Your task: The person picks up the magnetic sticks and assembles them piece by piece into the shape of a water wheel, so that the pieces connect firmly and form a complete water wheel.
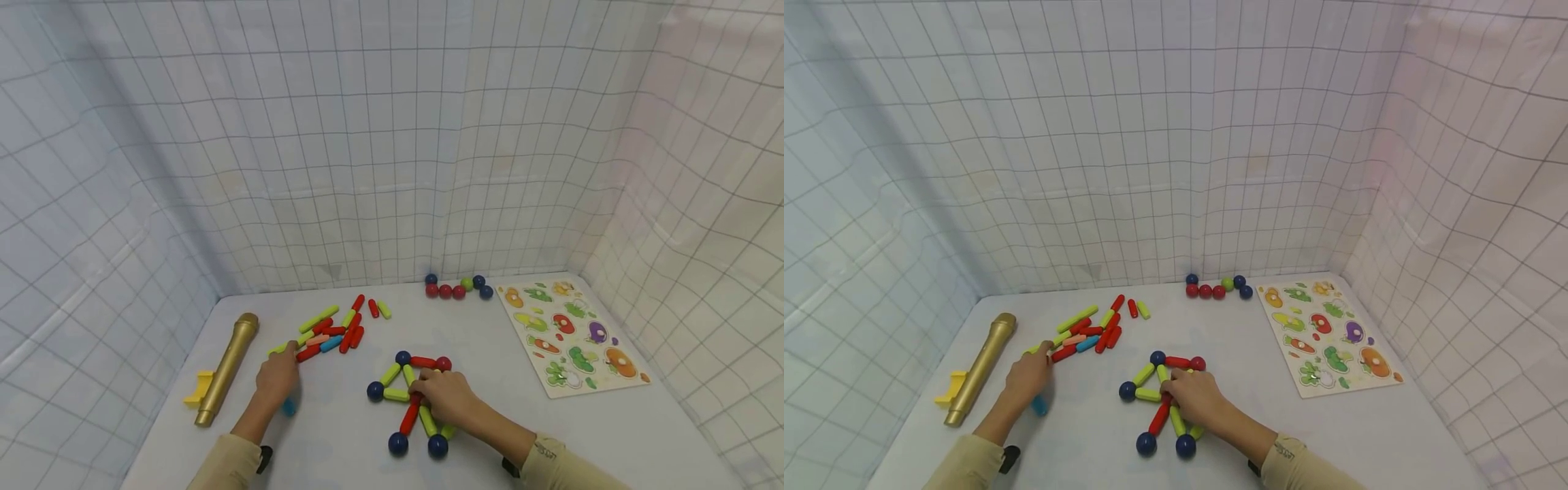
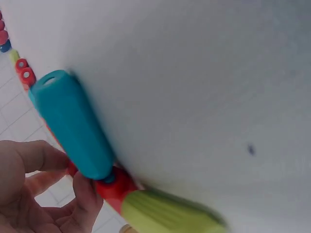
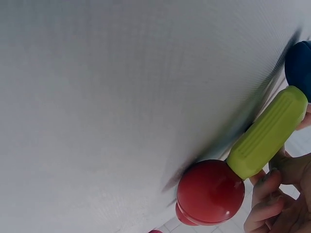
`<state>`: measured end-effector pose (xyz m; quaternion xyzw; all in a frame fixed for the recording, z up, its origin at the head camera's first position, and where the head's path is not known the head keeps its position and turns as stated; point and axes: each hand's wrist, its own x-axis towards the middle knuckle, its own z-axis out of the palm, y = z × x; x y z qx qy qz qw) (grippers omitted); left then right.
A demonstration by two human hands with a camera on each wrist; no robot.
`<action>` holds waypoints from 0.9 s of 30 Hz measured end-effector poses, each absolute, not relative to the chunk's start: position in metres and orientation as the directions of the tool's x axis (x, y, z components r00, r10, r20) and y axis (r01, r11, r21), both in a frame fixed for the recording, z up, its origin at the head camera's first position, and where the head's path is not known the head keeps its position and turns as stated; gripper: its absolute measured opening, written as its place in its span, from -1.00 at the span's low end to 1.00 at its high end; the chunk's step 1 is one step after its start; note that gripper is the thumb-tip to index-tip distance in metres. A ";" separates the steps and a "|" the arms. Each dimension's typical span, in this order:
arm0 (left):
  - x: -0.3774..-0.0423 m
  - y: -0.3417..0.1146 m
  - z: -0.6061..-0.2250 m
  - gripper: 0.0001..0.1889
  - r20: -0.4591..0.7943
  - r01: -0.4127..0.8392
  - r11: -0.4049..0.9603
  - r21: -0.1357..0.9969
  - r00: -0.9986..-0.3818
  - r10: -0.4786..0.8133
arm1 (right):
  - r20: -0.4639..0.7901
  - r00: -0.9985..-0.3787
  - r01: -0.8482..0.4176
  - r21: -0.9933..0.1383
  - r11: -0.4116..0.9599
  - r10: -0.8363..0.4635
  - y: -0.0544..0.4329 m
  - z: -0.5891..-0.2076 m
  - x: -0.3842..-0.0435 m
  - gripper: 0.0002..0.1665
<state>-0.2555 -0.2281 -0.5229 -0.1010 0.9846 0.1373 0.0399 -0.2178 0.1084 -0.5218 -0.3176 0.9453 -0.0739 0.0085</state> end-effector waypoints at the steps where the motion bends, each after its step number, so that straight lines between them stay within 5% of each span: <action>1: -0.255 -0.228 -0.522 -0.56 -0.105 -0.213 0.939 0.269 -0.976 -0.192 | 0.029 -0.799 -0.599 -0.142 0.788 -0.601 0.108 -0.522 -0.218 -0.70; 7: -0.238 -0.200 -0.505 -0.61 -0.034 -0.137 0.936 0.324 -0.990 -0.133 | 0.002 -0.803 -0.590 -0.139 0.795 -0.596 0.108 -0.522 -0.217 -0.70; 16: -0.215 -0.133 -0.510 -0.66 -0.218 -0.063 0.639 0.766 -0.961 0.167 | 0.005 -0.800 -0.594 -0.142 0.792 -0.599 0.108 -0.521 -0.219 -0.68; 27: -0.208 -0.123 -0.523 -0.68 -0.292 -0.121 0.605 0.787 -0.937 0.192 | -0.006 -0.798 -0.598 -0.123 0.792 -0.603 0.106 -0.521 -0.219 -0.66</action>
